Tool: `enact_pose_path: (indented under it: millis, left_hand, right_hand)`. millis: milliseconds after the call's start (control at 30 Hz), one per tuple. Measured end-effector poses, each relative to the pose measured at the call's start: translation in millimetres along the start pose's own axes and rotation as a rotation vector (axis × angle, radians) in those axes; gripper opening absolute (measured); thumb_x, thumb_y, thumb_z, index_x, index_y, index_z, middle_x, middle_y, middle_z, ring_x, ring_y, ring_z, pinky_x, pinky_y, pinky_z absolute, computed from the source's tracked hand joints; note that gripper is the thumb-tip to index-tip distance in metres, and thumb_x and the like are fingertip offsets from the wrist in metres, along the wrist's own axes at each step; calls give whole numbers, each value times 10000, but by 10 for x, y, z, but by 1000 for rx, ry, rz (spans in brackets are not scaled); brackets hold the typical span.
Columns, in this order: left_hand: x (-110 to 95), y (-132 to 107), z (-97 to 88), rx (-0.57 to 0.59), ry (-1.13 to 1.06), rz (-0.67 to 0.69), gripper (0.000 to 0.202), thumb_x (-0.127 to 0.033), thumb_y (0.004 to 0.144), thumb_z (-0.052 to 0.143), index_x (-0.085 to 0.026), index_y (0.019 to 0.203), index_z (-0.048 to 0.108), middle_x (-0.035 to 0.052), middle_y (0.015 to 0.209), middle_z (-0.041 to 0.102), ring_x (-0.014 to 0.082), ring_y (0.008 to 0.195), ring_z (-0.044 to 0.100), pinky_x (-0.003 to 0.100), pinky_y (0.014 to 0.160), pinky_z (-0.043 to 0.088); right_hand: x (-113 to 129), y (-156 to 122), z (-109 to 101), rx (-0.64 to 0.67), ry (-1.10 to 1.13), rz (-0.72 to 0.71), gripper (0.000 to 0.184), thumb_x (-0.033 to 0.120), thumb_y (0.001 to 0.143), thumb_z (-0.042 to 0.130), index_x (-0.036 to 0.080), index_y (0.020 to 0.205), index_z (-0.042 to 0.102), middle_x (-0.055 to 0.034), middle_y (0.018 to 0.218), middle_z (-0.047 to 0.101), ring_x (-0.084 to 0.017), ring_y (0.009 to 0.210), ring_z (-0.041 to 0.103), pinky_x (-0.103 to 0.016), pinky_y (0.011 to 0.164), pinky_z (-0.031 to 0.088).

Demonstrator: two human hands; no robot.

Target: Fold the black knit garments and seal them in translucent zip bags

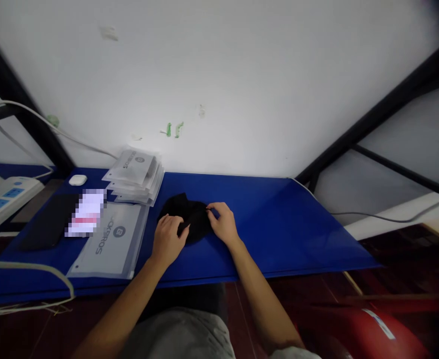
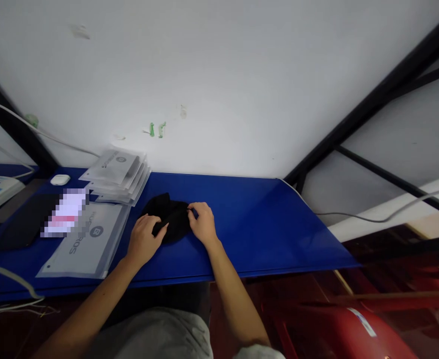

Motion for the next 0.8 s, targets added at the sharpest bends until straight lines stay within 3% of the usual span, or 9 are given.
enact_pose_path:
  millis: [167,333,533,667,800]
  left_hand:
    - [47,18,66,143,55,-48,143,-291,894,553,-164,909,616,55,801,706,211,775,665,401,851,492]
    - [81,48,87,278,102,-109,176,-270,910,512,-159,930,648,61,811,715,214,760,670,335,742,487]
    - [124,54,-13,292,175,-243,225,-281,940,446,-181,932,647,52,854,710,208,758,668,291,626,447]
    - [103,21,3,360,139,-278,223,-273,940,441,-192,989,643,46,905,712,207,798,671,288,643,451]
    - [90,2,-8,473,96,-253,238,-286,929,473,-176,1074,627,65,1003,700,221,910,655,315,751,474]
  right_hand:
    - [-83,9,-98,-70,-45,55,153,210,816,480,210,839,631,-84,867,689,-248,876,605,-428,821,482]
    - [-97,10,-111,-60,-51,47,158,187,790,484,210,840,632,-78,869,692,-241,882,605,-414,824,489]
    - [196,-10,-154,-51,-7,-74,243,154,790,480,204,978,626,-76,977,670,-217,955,589,-395,882,478]
    - [473,-54,-51,65,-15,-185,288,203,807,527,198,1082,614,-79,975,651,-223,926,582,-394,834,488]
    - [525,-68,70,167,-75,-205,359,133,785,502,180,1124,606,-116,1165,620,-243,1072,548,-412,902,459]
Point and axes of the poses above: each hand's wrist, its own y-axis towards the middle knuckle, its own z-axis out of the palm, x = y × z, the point moved 8 cm from there along y, towards the middle knuckle
